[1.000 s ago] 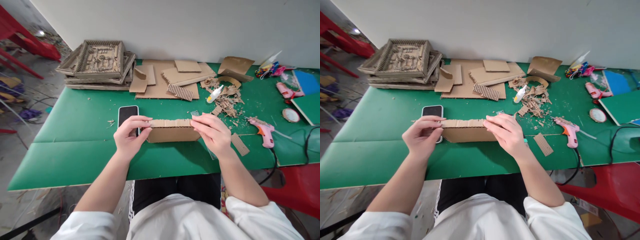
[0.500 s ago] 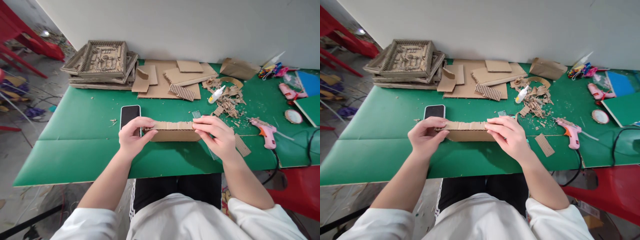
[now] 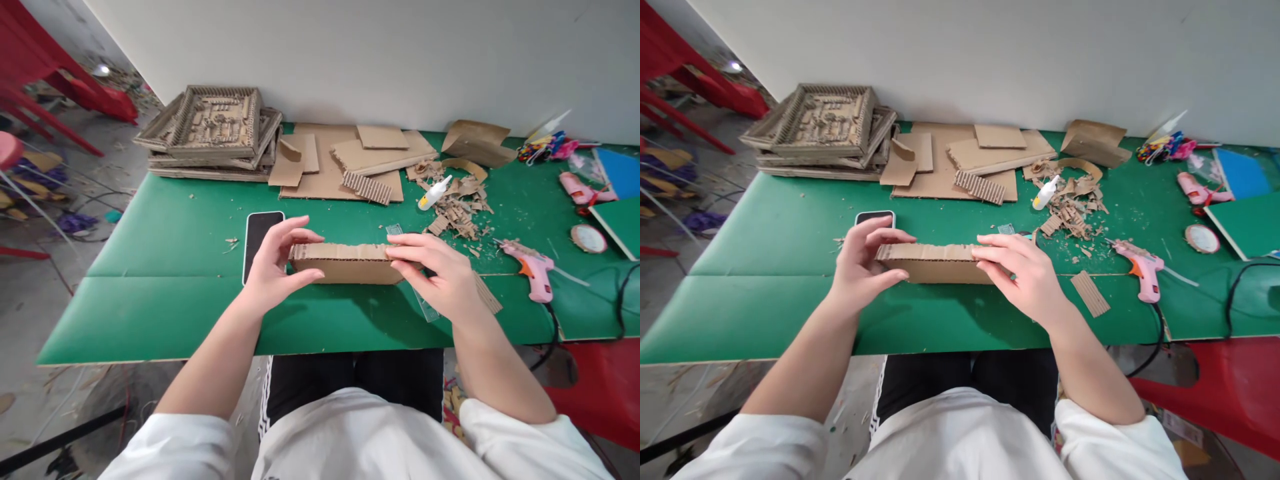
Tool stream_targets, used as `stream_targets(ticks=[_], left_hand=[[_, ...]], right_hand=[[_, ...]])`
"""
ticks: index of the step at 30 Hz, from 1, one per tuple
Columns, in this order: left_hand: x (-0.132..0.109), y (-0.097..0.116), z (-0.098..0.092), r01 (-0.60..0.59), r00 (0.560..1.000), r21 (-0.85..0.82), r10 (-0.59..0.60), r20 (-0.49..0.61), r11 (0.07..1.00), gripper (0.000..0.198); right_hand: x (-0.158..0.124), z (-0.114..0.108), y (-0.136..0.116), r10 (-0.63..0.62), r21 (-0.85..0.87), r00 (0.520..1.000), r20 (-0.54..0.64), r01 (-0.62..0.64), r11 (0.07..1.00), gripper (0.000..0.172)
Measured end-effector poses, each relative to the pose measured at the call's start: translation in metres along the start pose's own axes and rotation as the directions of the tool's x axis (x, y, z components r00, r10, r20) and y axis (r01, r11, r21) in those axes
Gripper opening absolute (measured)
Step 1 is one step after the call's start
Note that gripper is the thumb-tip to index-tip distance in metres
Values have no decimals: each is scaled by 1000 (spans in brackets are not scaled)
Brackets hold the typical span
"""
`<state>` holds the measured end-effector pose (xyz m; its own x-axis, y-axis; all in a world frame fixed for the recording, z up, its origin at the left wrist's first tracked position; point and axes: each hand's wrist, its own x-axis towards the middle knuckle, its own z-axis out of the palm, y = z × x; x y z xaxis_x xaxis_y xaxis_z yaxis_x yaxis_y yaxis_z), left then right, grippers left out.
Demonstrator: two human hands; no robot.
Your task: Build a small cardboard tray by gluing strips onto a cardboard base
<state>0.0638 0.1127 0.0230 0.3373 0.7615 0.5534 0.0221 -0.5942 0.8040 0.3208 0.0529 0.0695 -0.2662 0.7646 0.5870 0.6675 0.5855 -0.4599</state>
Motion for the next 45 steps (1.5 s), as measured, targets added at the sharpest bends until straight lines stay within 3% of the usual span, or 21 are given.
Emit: stream_targets(ticks=[2,4,7,9,12,14,16,17,19,22,23,26,28,30,32,34,37,41,45], left_hand=[[0,0,-1,84,994,8,-85,72,996,77],[-2,1,0,123,989,41,-126,81,992,77],[-5,8,4,47,999,82,-47,0,996,74],[-7,16,8,-88,994,121,95,-52,989,74],[-9,25,13,-335,938,237,348,-12,912,70],[-9,27,19,-473,873,391,479,90,789,57],[-12,25,29,-541,825,563,526,209,625,44],[-15,23,35,-545,819,630,511,261,553,41],[-22,19,47,-515,849,717,395,350,471,43],[-33,21,60,-469,873,750,114,475,466,52],[-35,23,62,-448,858,744,3,514,495,58],[-33,34,59,-352,754,696,-251,607,626,89],[-23,37,52,-302,711,653,-292,640,695,91],[-9,34,46,-266,720,649,-301,625,713,76],[4,24,43,-253,752,710,-328,572,657,60],[11,13,43,-246,741,749,-378,554,615,49],[11,3,49,-269,694,749,-417,587,606,49],[4,5,58,-290,667,777,-465,583,558,55],[3,13,66,-282,655,799,-502,564,531,54]], right_hand=[[3,-4,-1,19,-10,998,58,-18,1000,22],[6,-9,0,6,-18,993,115,-4,1000,25],[6,-18,2,-17,-23,989,146,21,1000,35],[2,-24,3,4,-5,999,45,-4,1000,42],[-9,-26,8,64,62,956,-285,-49,997,33],[-20,-22,13,128,83,889,-440,-101,991,21],[-31,-16,19,235,92,853,-467,-217,972,13],[-36,-12,22,301,98,842,-447,-288,953,14],[-44,-4,27,433,128,826,-360,-417,900,16],[-50,7,32,602,264,780,-167,-554,790,19],[-51,11,33,644,319,759,-99,-589,743,22],[-51,25,39,715,423,696,64,-668,612,32],[-52,35,44,731,457,669,134,-696,554,37],[-53,45,49,737,481,649,189,-715,507,43],[-52,55,52,746,477,627,222,-738,478,51],[-49,61,54,757,444,612,228,-758,478,58],[-42,66,56,745,391,628,223,-758,522,64],[-34,69,60,715,377,677,174,-717,587,68],[-27,74,66,718,299,680,145,-722,624,73]])
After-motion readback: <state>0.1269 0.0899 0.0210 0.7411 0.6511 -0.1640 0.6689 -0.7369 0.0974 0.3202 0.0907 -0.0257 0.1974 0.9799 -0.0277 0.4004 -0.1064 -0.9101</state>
